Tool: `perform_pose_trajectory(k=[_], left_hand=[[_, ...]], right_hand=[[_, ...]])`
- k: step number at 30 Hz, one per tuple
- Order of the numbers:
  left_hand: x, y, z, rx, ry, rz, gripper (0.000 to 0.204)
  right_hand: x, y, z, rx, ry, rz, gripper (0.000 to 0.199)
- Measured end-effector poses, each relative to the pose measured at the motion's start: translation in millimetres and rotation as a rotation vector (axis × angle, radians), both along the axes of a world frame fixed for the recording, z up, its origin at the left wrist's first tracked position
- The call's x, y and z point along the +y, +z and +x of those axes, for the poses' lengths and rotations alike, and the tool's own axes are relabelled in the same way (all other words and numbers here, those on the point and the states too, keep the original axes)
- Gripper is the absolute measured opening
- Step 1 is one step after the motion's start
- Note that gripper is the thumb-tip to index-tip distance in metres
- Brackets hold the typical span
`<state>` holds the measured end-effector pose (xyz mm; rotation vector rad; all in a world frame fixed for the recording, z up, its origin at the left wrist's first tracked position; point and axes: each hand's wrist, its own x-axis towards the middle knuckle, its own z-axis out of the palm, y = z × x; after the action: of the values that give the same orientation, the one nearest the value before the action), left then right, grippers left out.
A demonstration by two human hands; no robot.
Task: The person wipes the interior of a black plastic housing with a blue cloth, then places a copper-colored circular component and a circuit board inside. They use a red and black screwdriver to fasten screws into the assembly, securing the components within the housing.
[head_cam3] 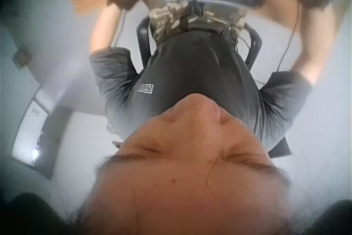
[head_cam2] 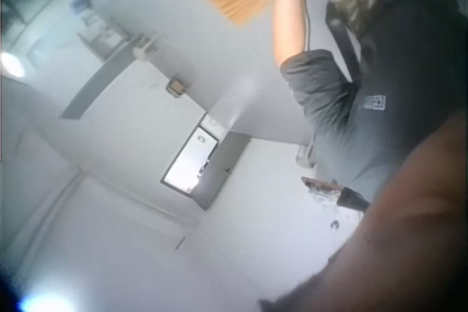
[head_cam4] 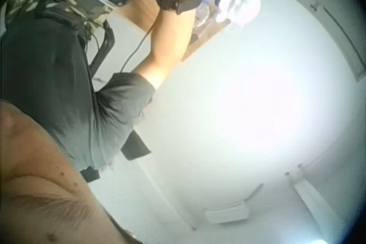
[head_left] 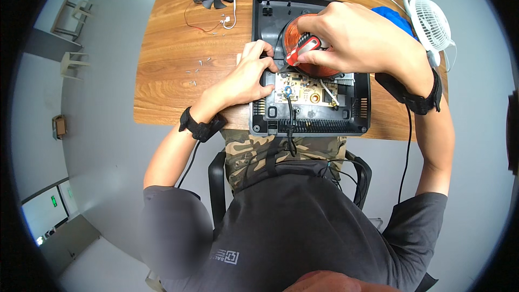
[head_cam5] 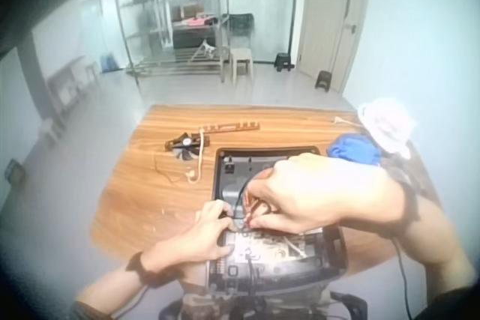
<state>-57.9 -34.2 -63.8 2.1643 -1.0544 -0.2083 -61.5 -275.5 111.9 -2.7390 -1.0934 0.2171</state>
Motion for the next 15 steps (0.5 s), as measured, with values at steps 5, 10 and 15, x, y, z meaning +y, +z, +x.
perform_pose_trajectory(k=[5, 10, 15], left_hand=[[0.5, 2.6, 0.8, 0.021, 0.0, 0.01, 0.032], [1.9, 3.7, 2.1, 0.038, -0.015, 0.033, 0.031], [2.2, 6.4, 3.0, 0.04, -0.03, 0.042, 0.028]], right_hand=[[2.1, 1.9, 2.5, 0.013, 0.025, 0.011, 0.034], [6.0, 2.8, 1.2, -0.011, 0.021, 0.025, 0.032], [10.0, 4.1, 1.7, 0.016, 0.024, 0.008, 0.031]])
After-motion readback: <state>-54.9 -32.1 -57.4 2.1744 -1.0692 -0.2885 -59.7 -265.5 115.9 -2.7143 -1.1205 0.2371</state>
